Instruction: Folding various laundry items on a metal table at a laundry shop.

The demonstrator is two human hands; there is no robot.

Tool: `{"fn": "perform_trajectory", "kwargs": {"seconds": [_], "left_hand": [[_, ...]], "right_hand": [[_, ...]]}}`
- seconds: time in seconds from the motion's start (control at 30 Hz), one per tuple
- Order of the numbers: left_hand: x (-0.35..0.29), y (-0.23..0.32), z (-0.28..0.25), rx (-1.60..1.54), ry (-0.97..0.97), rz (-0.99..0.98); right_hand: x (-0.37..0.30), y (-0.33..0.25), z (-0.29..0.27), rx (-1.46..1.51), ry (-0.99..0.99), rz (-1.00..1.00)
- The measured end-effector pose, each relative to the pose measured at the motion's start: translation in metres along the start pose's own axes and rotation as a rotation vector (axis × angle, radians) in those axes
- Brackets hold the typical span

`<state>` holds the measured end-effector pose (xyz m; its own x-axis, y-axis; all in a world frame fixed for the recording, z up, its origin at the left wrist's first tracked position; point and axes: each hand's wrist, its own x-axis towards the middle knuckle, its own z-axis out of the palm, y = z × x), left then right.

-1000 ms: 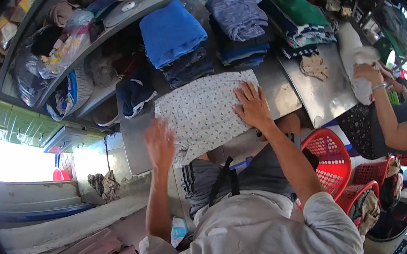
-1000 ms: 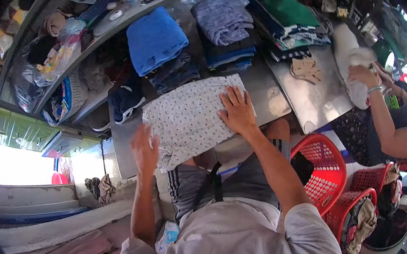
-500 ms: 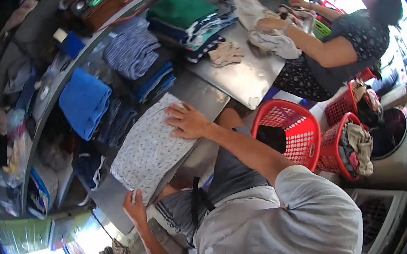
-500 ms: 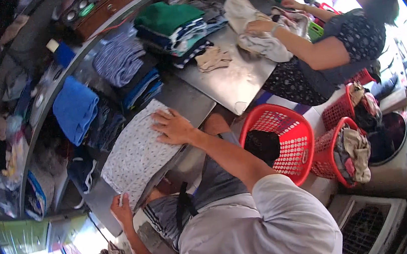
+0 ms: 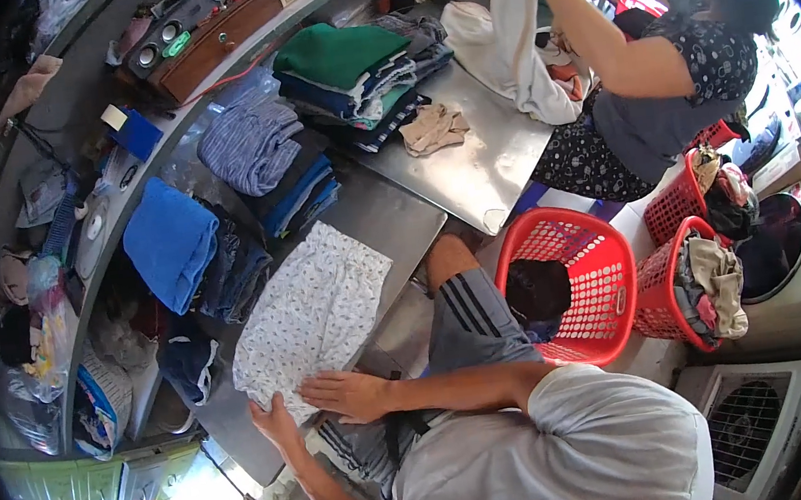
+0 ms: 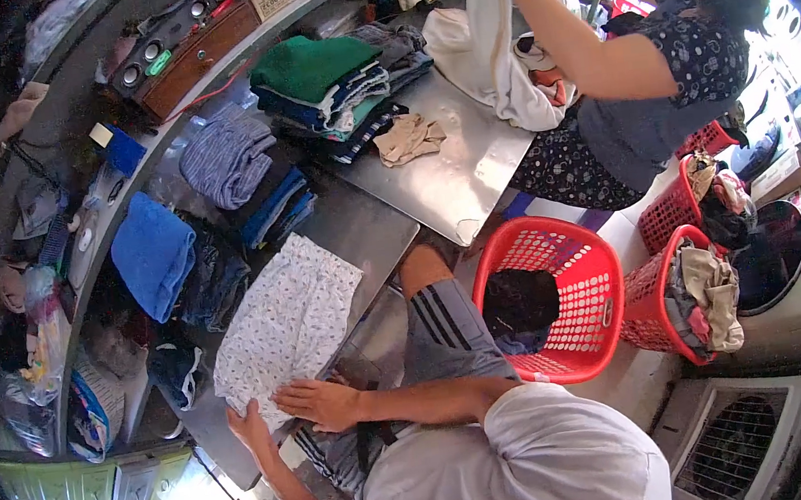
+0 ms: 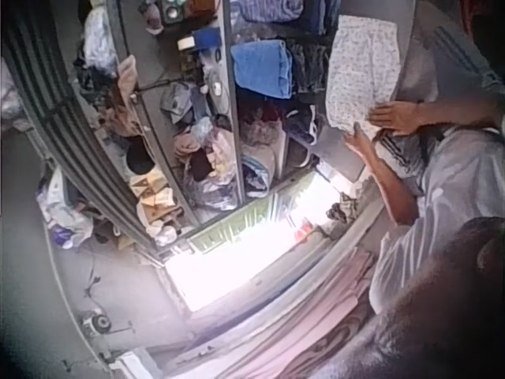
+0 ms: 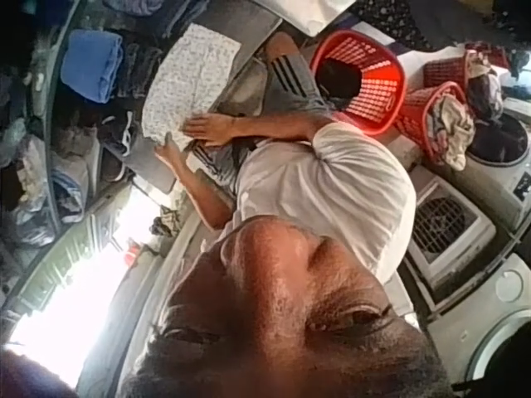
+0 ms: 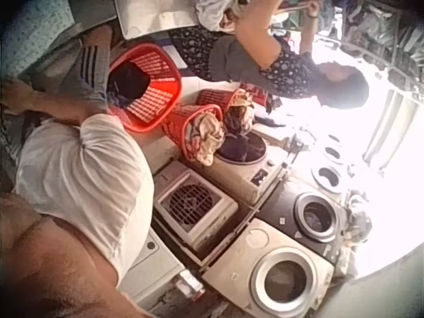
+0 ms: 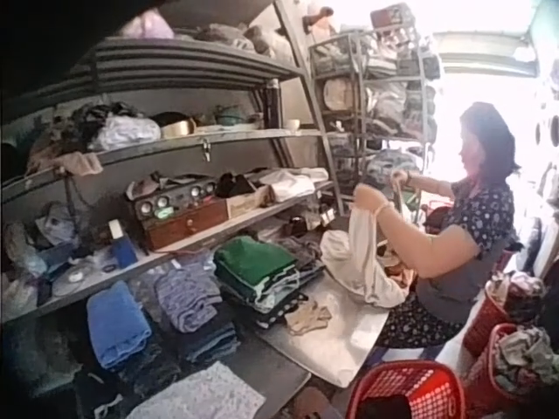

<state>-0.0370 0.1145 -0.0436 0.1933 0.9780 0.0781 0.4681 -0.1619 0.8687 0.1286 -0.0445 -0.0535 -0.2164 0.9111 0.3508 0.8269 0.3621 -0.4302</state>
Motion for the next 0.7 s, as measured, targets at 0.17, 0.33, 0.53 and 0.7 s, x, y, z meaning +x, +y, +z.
{"fn": "perform_trajectory", "kwargs": {"seconds": [0.17,0.33,0.53,0.7], "left_hand": [[-0.001,0.063,0.023,0.343,-0.245,0.315],[0.032,0.122,0.064,0.224,-0.648,0.024],[0.082,0.107,0.088,0.778,-0.476,0.781],[0.071,0.069,0.076,0.679,-0.588,0.637]], "right_hand": [[0.0,0.02,-0.006,0.225,0.116,-0.083],[-0.001,0.008,-0.048,0.194,0.307,0.088],[0.016,0.007,-0.057,-0.172,0.25,0.131],[-0.019,0.054,-0.042,-0.435,0.096,0.175]]}}
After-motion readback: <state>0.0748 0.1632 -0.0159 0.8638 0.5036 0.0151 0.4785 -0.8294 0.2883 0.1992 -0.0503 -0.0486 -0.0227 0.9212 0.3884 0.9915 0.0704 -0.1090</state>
